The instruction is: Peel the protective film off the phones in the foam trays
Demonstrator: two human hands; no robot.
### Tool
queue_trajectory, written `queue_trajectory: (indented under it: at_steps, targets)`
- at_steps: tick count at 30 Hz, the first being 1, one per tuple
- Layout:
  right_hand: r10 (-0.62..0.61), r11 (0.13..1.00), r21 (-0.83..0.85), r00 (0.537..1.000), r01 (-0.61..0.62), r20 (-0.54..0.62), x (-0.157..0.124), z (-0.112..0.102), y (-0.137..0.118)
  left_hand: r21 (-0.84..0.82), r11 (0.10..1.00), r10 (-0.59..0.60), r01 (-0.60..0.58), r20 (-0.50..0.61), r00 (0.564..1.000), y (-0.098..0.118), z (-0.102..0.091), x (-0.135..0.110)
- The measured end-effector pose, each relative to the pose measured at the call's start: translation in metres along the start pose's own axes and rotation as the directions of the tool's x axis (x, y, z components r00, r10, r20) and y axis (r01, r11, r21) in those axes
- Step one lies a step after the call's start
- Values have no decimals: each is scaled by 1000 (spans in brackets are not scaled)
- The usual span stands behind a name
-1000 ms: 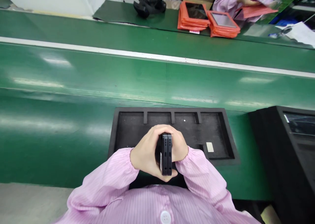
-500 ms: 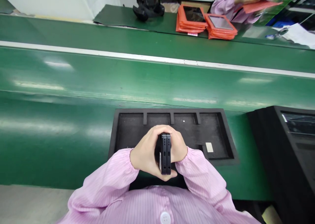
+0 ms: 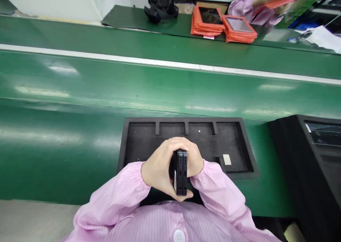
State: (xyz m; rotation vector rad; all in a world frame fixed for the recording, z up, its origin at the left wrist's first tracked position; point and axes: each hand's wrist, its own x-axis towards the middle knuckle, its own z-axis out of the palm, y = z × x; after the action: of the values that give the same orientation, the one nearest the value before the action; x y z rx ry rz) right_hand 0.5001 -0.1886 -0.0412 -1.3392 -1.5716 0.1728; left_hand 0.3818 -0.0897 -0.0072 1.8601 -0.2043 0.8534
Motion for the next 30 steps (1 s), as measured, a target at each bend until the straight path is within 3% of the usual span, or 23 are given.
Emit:
queue_trajectory:
  at_steps: [22, 30]
  targets:
    - [13, 1000, 16, 1000, -13, 0, 3, -2, -2, -61, 996, -58, 58, 14, 998, -1, -1, 1]
    - [106, 992, 58, 994, -108, 30, 1, -1, -3, -62, 994, -86, 87, 18, 996, -2, -2, -1]
